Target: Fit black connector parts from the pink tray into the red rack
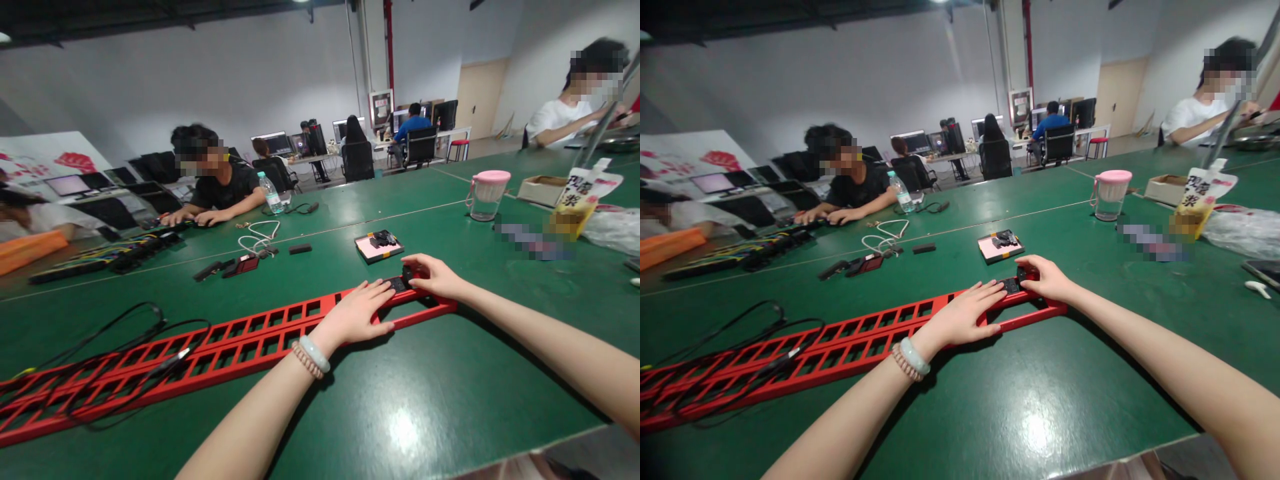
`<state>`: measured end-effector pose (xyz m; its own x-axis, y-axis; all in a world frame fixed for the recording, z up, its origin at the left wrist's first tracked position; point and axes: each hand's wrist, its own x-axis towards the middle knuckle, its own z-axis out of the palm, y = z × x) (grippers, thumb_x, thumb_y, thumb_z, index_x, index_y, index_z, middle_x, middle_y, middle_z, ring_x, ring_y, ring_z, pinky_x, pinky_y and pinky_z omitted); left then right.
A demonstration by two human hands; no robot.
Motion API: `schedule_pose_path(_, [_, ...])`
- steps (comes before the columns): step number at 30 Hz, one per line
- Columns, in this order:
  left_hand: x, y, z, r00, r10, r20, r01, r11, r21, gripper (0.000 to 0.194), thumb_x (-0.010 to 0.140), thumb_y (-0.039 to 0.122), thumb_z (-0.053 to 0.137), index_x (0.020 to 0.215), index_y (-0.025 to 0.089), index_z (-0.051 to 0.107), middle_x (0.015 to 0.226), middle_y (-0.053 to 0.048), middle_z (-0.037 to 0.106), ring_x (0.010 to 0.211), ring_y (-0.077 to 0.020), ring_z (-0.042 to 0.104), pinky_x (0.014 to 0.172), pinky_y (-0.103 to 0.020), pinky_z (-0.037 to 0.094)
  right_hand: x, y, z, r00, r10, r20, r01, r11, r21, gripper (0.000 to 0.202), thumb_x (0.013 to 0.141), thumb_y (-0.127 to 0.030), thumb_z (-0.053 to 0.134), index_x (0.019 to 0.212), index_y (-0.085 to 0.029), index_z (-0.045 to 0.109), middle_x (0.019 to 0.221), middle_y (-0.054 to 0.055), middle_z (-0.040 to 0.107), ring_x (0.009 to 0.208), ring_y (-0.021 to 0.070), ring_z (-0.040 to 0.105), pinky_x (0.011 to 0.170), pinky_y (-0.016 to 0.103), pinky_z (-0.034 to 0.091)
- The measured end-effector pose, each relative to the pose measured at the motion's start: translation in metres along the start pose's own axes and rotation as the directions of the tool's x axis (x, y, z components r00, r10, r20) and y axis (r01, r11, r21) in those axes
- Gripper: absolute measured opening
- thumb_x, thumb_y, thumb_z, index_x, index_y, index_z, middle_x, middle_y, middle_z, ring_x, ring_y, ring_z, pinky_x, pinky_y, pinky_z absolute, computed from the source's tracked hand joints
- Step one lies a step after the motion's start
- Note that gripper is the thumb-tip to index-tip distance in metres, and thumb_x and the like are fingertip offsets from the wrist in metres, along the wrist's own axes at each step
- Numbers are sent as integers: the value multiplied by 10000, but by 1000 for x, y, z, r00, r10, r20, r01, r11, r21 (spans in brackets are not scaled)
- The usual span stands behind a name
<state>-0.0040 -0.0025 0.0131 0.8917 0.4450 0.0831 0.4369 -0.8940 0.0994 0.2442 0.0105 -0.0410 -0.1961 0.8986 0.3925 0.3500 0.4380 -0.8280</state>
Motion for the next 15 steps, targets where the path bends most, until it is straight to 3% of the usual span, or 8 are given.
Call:
schedule_pose_path(6, [-3, 6, 0, 1000, 7, -28, -7, 1000, 20, 585, 833, 480, 485, 1316, 165, 387, 1406, -89, 329, 1290, -232, 313, 1075, -363, 243, 1, 4, 1, 999, 28, 46, -33, 995, 95, 529, 643, -117, 651, 1148, -198, 518, 1144, 75, 581, 1018, 188, 580, 939, 377, 444])
schedule_pose_path(15, [-5, 4, 3, 997, -18, -70, 17, 1000, -23, 584, 816, 488, 516, 1308, 195, 404, 1389, -71, 365, 1273, -230, 342, 1065, -359, 274, 0, -1, -1, 994, 37, 102, -44, 997, 70, 508, 646, -115, 648, 1135, -189, 534, 1170, 81, 569, 1031, 191, 574, 947, 376, 439])
